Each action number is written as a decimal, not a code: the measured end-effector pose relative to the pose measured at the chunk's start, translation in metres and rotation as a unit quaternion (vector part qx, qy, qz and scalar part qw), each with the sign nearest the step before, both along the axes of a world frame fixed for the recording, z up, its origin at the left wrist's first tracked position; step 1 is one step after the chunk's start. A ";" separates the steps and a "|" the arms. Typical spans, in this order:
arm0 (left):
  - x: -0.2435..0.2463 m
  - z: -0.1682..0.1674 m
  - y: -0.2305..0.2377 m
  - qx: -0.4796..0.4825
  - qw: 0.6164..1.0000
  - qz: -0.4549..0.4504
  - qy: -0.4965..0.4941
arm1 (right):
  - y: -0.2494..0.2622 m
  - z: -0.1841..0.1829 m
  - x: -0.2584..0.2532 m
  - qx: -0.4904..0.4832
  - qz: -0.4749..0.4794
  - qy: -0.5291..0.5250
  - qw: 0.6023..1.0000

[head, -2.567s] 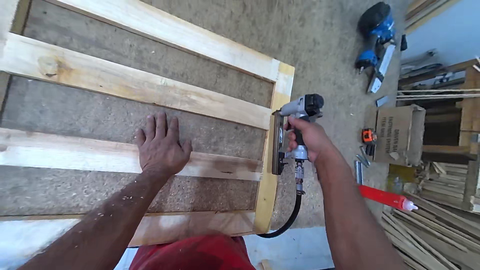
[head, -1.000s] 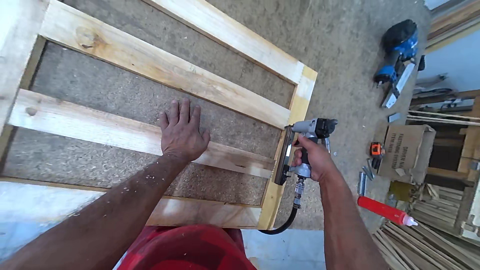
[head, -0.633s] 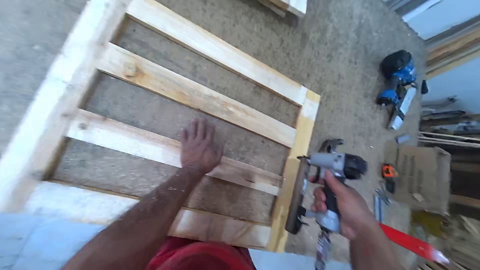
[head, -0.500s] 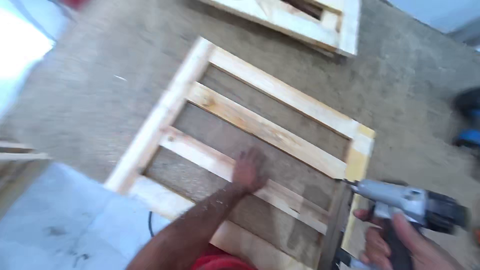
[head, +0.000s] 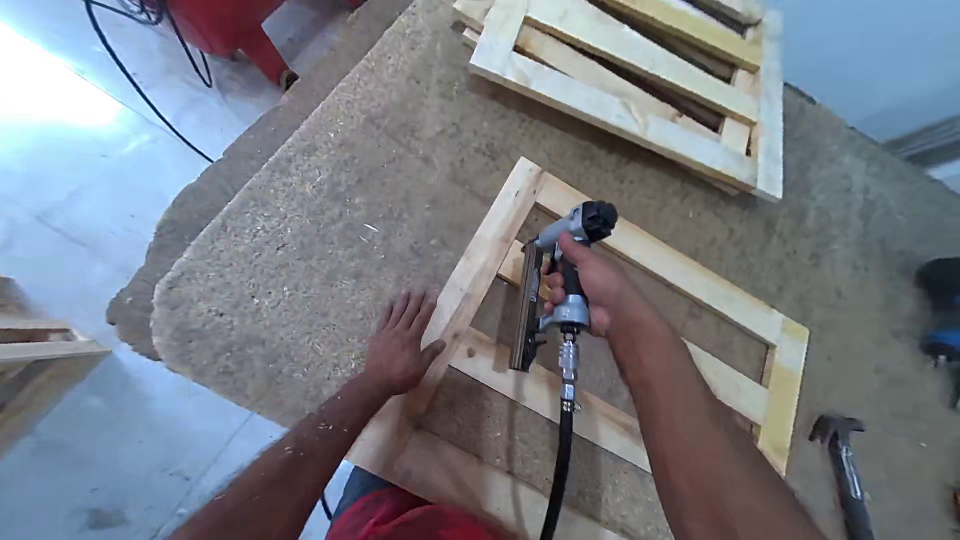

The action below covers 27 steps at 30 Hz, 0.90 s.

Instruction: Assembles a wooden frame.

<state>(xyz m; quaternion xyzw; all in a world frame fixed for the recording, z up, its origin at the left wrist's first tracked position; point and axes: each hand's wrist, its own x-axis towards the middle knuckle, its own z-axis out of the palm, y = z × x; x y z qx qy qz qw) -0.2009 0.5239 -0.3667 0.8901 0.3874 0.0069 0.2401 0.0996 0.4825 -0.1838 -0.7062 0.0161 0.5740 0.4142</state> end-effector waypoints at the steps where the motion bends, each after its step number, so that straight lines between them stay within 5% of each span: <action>1: -0.005 -0.009 0.001 0.005 1.000 0.008 -0.022 | 0.013 -0.009 -0.003 -0.012 -0.005 -0.005 1.000; 27: -0.007 -0.013 0.002 -0.026 0.998 0.015 -0.050 | 0.063 -0.038 -0.045 -0.104 -0.026 -0.126 0.986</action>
